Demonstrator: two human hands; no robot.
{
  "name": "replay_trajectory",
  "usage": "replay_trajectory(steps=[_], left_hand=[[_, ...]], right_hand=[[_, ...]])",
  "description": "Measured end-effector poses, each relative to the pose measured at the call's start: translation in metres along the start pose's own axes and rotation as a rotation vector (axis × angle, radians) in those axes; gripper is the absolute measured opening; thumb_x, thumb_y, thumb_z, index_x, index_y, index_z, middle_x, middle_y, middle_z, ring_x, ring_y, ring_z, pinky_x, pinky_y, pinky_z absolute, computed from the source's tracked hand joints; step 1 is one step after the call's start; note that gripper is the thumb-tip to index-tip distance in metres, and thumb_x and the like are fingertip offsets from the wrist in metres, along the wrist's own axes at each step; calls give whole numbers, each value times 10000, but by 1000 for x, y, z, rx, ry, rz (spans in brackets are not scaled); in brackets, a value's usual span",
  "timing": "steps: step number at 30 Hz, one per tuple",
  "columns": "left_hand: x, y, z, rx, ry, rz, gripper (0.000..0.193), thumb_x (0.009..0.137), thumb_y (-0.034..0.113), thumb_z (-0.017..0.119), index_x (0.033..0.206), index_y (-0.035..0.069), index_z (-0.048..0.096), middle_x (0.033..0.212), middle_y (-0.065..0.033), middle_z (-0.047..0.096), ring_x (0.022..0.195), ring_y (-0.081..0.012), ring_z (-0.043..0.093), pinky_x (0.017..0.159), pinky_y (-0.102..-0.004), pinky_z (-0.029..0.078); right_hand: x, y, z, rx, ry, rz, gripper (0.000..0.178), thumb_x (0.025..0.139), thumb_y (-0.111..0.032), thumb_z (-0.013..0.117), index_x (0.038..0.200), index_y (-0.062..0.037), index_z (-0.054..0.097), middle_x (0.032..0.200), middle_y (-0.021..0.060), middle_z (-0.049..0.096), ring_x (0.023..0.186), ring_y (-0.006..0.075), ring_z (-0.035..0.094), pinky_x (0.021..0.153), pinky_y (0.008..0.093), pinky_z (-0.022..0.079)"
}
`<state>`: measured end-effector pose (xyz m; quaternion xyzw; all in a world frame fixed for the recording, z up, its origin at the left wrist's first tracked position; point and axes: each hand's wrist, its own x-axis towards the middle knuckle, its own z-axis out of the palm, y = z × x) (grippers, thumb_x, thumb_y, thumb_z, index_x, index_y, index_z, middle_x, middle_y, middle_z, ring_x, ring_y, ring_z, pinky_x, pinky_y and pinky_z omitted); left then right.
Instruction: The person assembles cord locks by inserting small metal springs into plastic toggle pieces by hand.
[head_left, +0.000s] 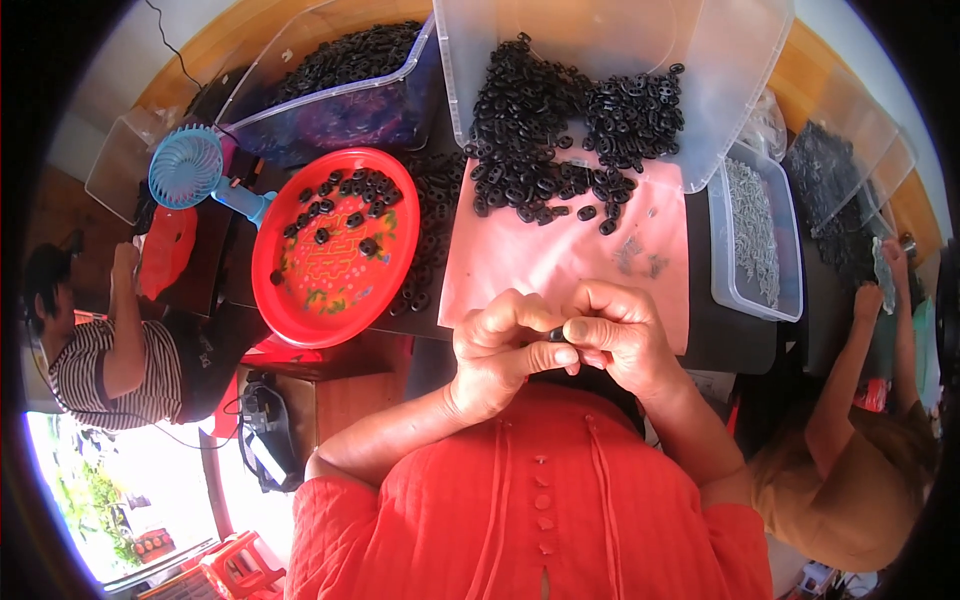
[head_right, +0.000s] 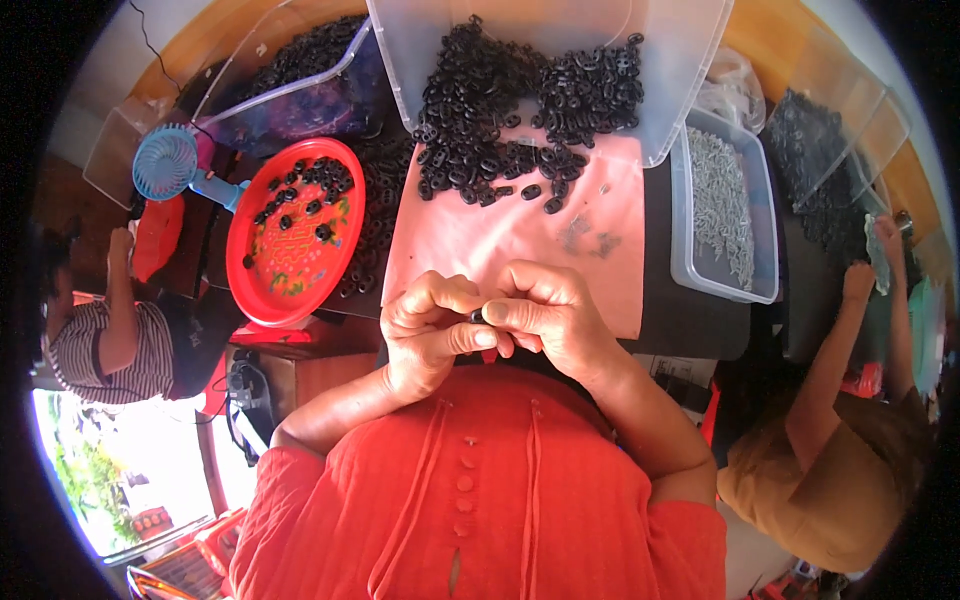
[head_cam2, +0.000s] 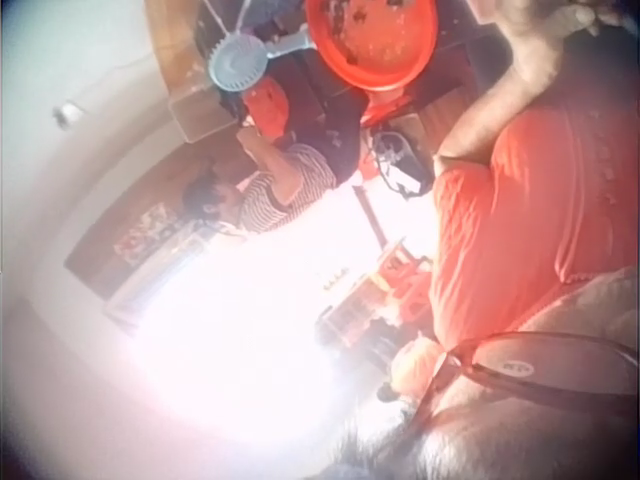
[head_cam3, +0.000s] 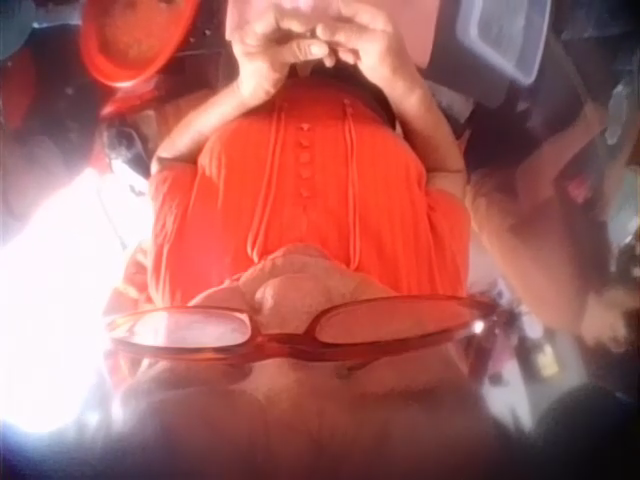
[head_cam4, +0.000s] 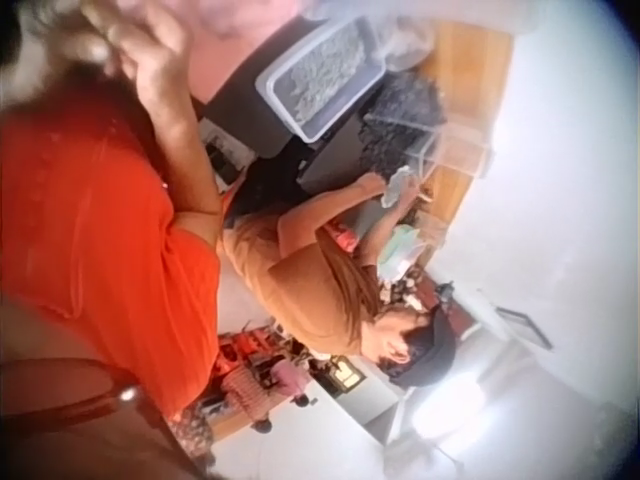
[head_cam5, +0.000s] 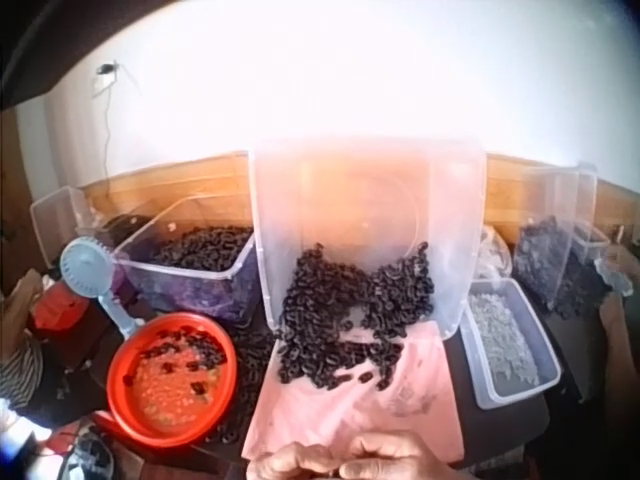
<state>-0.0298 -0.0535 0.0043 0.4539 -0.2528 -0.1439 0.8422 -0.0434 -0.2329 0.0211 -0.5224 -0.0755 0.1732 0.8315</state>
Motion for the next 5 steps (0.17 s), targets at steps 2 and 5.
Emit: replay_trajectory(steps=[2, 5], left_hand=[[-1, -3, -1, -8, 24, 39, 223, 831, -103, 671, 972, 13, 542, 879, -142, 620, 734, -257, 689, 587, -331, 588], [-2, -6, -2, 46, 67, 90, 258, 834, -116, 661, 1009, 25, 533, 890, -144, 620, 732, -250, 687, 589, -325, 585]], right_hand=[[2, -1, 4, 6, 25, 11, 199, 954, -165, 610, 829, -14, 575, 658, 53, 582, 496, 60, 470, 435, 189, 310], [4, 2, 8, 25, 67, 12, 200, 955, -168, 611, 837, -11, 578, 677, 60, 598, 501, 66, 483, 437, 188, 324]])
